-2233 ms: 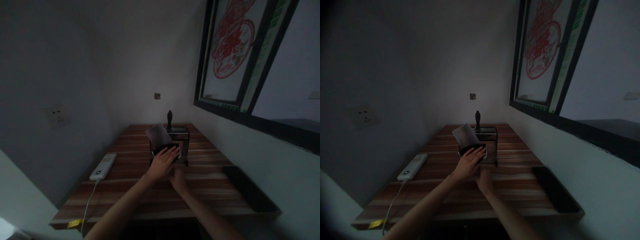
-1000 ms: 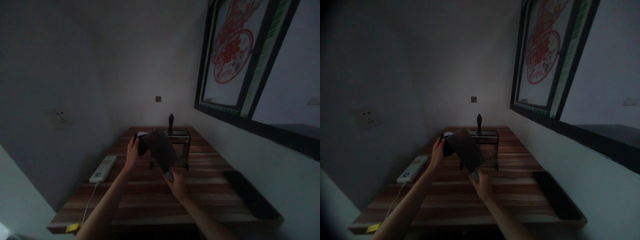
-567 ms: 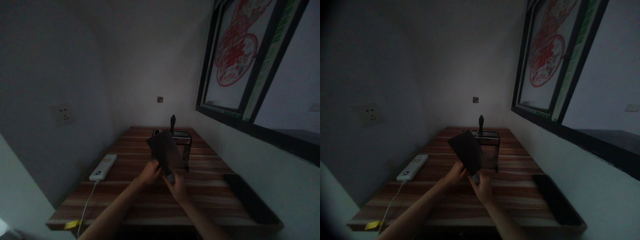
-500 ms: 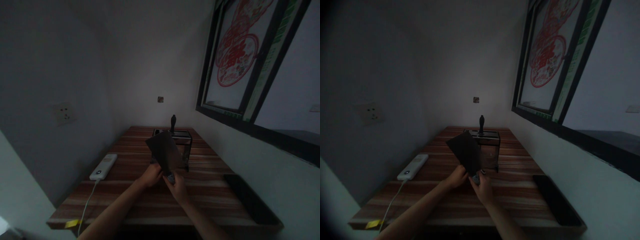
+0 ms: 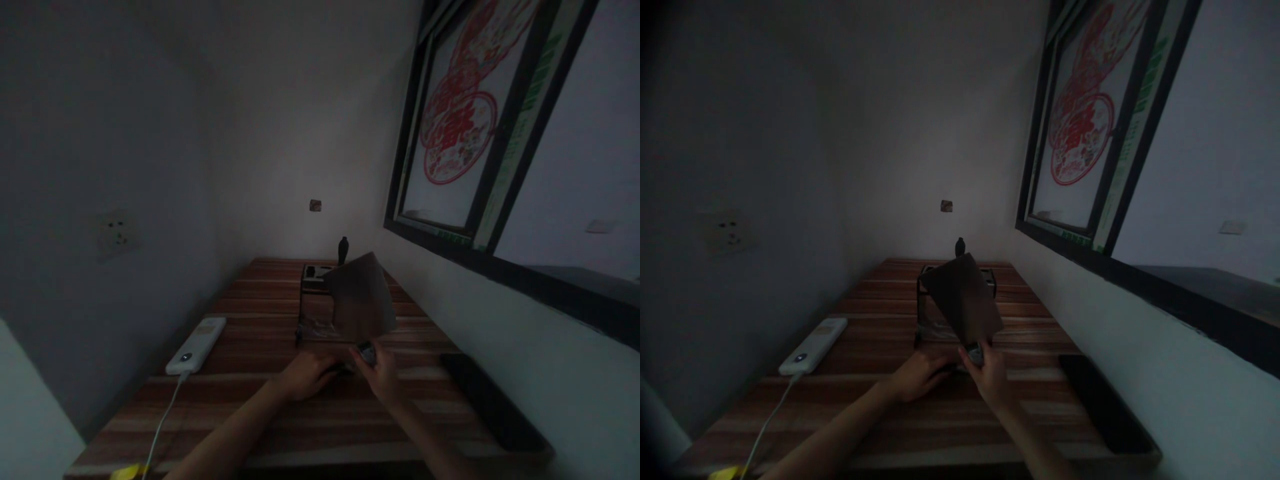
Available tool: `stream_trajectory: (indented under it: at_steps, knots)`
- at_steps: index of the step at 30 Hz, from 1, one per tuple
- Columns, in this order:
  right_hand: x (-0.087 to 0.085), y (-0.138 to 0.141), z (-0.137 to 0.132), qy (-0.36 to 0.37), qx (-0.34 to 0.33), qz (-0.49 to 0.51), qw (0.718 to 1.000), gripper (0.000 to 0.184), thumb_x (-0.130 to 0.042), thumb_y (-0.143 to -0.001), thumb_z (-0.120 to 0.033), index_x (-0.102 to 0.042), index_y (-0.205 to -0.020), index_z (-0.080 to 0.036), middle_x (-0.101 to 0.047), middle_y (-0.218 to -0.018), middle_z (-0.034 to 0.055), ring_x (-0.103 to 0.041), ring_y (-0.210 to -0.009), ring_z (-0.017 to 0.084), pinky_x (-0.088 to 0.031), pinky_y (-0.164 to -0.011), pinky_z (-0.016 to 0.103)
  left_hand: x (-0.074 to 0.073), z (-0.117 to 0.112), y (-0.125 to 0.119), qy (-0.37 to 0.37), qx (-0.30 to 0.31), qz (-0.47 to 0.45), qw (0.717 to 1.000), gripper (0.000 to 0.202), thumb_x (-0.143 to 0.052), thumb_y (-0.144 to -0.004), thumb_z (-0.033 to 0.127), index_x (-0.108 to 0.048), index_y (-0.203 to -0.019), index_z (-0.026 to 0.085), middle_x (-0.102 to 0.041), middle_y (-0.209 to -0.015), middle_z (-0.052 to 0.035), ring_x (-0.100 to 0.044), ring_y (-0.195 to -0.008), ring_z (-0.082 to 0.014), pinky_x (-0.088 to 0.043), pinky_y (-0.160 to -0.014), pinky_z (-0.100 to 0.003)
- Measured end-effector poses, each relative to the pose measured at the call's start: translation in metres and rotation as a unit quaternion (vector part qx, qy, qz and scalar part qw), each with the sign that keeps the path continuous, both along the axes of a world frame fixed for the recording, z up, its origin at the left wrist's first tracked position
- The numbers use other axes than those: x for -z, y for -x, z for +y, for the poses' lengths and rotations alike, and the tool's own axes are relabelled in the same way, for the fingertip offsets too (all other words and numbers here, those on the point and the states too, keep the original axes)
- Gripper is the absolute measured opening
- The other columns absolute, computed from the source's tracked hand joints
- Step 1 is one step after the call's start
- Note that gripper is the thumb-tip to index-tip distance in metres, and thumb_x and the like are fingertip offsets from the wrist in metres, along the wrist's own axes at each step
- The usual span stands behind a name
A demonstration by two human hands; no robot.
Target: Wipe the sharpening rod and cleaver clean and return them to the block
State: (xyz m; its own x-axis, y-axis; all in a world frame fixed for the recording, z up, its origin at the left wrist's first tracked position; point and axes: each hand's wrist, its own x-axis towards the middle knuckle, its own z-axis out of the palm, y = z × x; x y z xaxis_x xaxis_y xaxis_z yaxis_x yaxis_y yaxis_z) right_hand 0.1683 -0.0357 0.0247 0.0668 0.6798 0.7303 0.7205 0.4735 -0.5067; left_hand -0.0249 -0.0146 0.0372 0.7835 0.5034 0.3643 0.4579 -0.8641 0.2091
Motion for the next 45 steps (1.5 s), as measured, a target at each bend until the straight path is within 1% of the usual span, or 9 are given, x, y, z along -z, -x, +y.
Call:
stream_trajectory:
  at_steps: [5,11,15,18,26,30,34,41,45]
  knots:
    - [-0.034,-0.046,-0.006,0.0,0.048,-0.055,0.997,0.04,-0.046,-0.081,-0.055,-0.059,-0.073,-0.018,-0.064,-0.061,0.0056,-0.061,-0.057,0.02,-0.044,-0.054,0.027,0.009,-0.005,-0.009,0.029,0.075,0.0,0.997,0.031,-0.043,-0.088,0.029,-0.052,-0.118,0.026,-0.06,-0.118,-0.0028,-0.056,-0.109,-0.0161,-0.043,-0.093,-0.028]
    - [-0.08,-0.103,-0.001,0.021,0.106,-0.12,0.987,0.048,-0.042,-0.083,-0.057,-0.057,-0.101,-0.016,-0.067,-0.073,0.0074,-0.062,-0.062,0.021,-0.043,-0.056,0.027,0.009,-0.005,-0.009,0.027,0.136,-0.006,0.99,0.04,-0.049,-0.085,0.038,-0.05,-0.122,0.025,-0.054,-0.127,-0.0058,-0.048,-0.119,-0.0185,-0.038,-0.099,-0.032]
    - [-0.109,-0.135,0.011,0.027,0.199,-0.192,0.961,0.048,-0.04,-0.083,-0.058,-0.058,-0.102,-0.018,-0.068,-0.081,0.0109,-0.063,-0.072,0.025,-0.04,-0.055,0.028,0.005,0.004,-0.001,0.019,0.026,-0.1,0.994,0.029,-0.042,-0.089,0.03,-0.055,-0.114,0.025,-0.06,-0.116,-0.0041,-0.053,-0.109,-0.0174,-0.04,-0.096,-0.033]
    - [-0.135,-0.147,0.015,0.054,0.265,-0.236,0.933,0.046,-0.04,-0.083,-0.058,-0.061,-0.093,-0.018,-0.067,-0.081,0.0114,-0.063,-0.071,0.026,-0.036,-0.053,0.029,0.007,0.02,0.009,0.014,-0.085,-0.248,0.965,0.027,-0.035,-0.091,0.027,-0.059,-0.103,0.021,-0.063,-0.105,-0.0068,-0.055,-0.102,-0.0179,-0.042,-0.092,-0.034]
    - [-0.215,-0.142,0.02,0.117,0.335,-0.333,0.874,0.041,-0.05,-0.076,-0.059,-0.062,-0.099,-0.027,-0.068,-0.084,0.0083,-0.061,-0.073,0.028,-0.034,-0.051,0.031,0.028,0.066,0.028,0.043,-0.222,-0.511,0.829,0.035,-0.043,-0.087,0.034,-0.044,-0.119,0.019,-0.049,-0.12,-0.011,-0.047,-0.113,-0.0225,-0.036,-0.097,-0.041]
    - [-0.249,-0.135,0.031,0.108,0.321,-0.394,0.855,0.047,-0.053,-0.076,-0.057,-0.062,-0.106,-0.022,-0.067,-0.092,0.0133,-0.06,-0.078,0.03,-0.037,-0.056,0.034,0.046,0.082,0.027,0.121,-0.217,-0.498,0.831,0.047,-0.044,-0.086,0.038,-0.037,-0.127,0.018,-0.04,-0.133,-0.0129,-0.036,-0.126,-0.0235,-0.028,-0.105,-0.043]
    - [-0.281,-0.125,0.038,0.062,0.308,-0.51,0.801,0.038,-0.05,-0.08,-0.048,-0.063,-0.102,-0.02,-0.067,-0.093,0.0136,-0.059,-0.08,0.028,-0.037,-0.063,0.035,0.058,0.089,0.025,0.204,-0.176,-0.479,0.835,0.054,-0.045,-0.085,0.042,-0.032,-0.132,0.019,-0.034,-0.141,-0.0115,-0.03,-0.131,-0.0224,-0.022,-0.108,-0.042]
    - [-0.328,-0.111,0.053,-0.12,0.289,-0.67,0.673,0.018,-0.047,-0.082,-0.016,-0.063,-0.087,-0.012,-0.067,-0.084,0.013,-0.053,-0.086,0.024,-0.028,-0.078,0.04,0.057,0.098,0.031,0.256,-0.134,-0.442,0.849,0.068,-0.053,-0.079,0.043,-0.025,-0.136,0.018,-0.03,-0.144,-0.011,-0.029,-0.132,-0.0216,-0.02,-0.11,-0.037]
    - [-0.34,-0.104,0.065,-0.135,0.262,-0.707,0.642,0.023,-0.042,-0.083,-0.009,-0.064,-0.081,-0.014,-0.066,-0.079,0.0088,-0.052,-0.084,0.021,-0.028,-0.077,0.039,0.054,0.101,0.034,0.281,-0.126,-0.414,0.857,0.074,-0.059,-0.075,0.041,-0.025,-0.137,0.018,-0.03,-0.144,-0.0107,-0.032,-0.131,-0.0219,-0.022,-0.11,-0.037]
